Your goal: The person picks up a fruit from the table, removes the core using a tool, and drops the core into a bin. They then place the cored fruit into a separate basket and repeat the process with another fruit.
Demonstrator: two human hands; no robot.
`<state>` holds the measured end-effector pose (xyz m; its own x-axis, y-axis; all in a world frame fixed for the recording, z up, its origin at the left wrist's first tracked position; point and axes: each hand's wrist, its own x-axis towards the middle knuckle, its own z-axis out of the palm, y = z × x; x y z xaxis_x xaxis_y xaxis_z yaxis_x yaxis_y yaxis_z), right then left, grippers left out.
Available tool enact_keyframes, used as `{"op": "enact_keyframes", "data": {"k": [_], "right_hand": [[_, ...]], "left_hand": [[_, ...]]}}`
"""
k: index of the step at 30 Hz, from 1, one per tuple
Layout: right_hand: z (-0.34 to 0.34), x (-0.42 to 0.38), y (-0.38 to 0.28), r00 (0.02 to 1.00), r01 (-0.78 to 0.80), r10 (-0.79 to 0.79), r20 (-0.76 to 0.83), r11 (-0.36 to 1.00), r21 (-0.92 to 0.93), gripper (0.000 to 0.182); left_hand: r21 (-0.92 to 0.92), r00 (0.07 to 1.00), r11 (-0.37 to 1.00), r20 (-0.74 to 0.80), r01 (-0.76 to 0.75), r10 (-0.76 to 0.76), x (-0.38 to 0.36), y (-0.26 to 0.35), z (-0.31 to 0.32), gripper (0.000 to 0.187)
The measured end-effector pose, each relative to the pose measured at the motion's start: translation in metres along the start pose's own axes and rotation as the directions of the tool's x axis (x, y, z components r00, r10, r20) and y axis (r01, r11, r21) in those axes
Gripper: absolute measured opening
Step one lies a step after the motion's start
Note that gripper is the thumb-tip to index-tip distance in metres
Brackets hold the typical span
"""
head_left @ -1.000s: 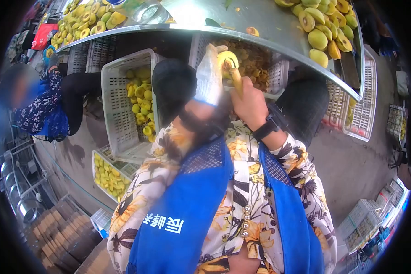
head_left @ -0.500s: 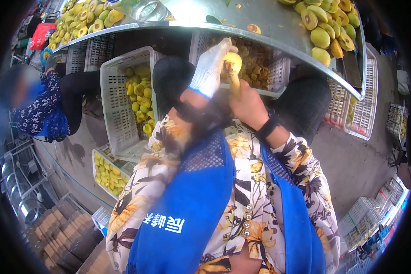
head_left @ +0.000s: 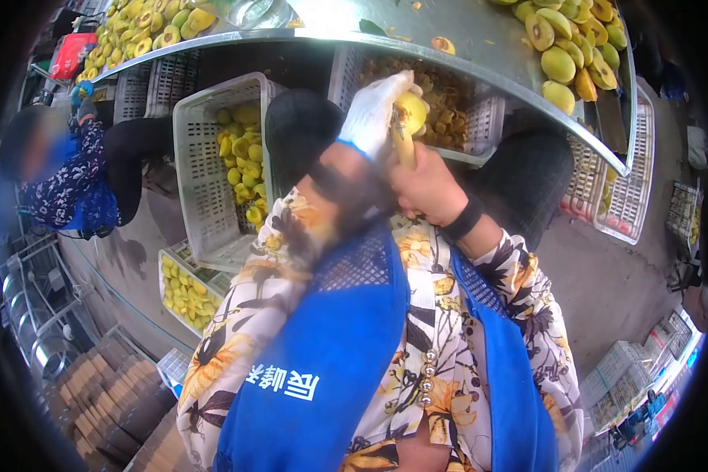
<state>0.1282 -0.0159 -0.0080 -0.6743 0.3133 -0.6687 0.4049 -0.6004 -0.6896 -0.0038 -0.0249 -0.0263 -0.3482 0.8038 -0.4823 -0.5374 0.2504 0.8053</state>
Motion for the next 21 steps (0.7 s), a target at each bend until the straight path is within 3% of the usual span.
{"op": "enact_keyframes", "data": {"k": [1, 4, 7, 9, 10, 11, 16, 19, 20, 21], "right_hand": [[0.001, -0.002, -0.001, 1.0, 0.012, -0.012, -0.004, 0.999, -0.039, 0.008], [-0.003, -0.006, -0.002, 0.996, -0.035, 0.028, 0.079, 0.996, 0.088, 0.009], [-0.012, -0.003, 0.001, 0.979, -0.09, 0.047, 0.198, 0.973, 0.212, 0.011], [-0.019, -0.001, 0.007, 0.935, -0.185, 0.029, 0.355, 0.891, 0.416, 0.014], [-0.025, 0.004, 0.012, 0.91, -0.218, 0.015, 0.413, 0.867, 0.449, 0.015], [-0.028, 0.004, 0.009, 0.894, -0.266, 0.043, 0.445, 0.851, 0.453, 0.015], [-0.034, 0.007, 0.011, 0.839, -0.298, -0.019, 0.544, 0.821, 0.488, 0.02], [-0.039, 0.012, 0.015, 0.766, -0.356, -0.086, 0.637, 0.768, 0.532, 0.019], [-0.038, 0.012, 0.014, 0.774, -0.354, -0.09, 0.627, 0.76, 0.546, 0.018], [-0.038, 0.012, 0.012, 0.785, -0.308, -0.135, 0.605, 0.762, 0.57, 0.017]], "left_hand": [[-0.036, 0.991, 0.993, 0.077, 0.108, -0.105, -0.004, 0.005, 0.0, 0.035], [-0.151, 0.989, 0.986, 0.139, 0.074, -0.053, 0.0, -0.003, -0.003, 0.031], [0.094, 0.982, 0.979, -0.024, -0.183, 0.186, -0.002, -0.001, 0.002, 0.027], [0.079, 0.978, 0.978, -0.06, -0.193, 0.198, 0.002, -0.004, 0.003, 0.027], [0.017, 0.986, 0.988, -0.066, -0.151, 0.152, 0.002, -0.002, 0.005, 0.024], [0.133, 0.987, 0.982, -0.071, -0.133, 0.143, 0.005, -0.002, 0.004, 0.026], [-0.058, 0.996, 0.997, 0.073, 0.05, -0.046, 0.003, 0.009, 0.005, 0.029], [0.253, 0.981, 0.947, 0.067, -0.196, 0.185, 0.015, 0.002, 0.0, 0.028], [0.331, 0.977, 0.919, 0.067, -0.214, 0.203, 0.012, 0.004, 0.001, 0.028], [0.435, 0.904, 0.799, 0.096, -0.414, 0.416, 0.012, 0.008, 0.003, 0.029]]}}
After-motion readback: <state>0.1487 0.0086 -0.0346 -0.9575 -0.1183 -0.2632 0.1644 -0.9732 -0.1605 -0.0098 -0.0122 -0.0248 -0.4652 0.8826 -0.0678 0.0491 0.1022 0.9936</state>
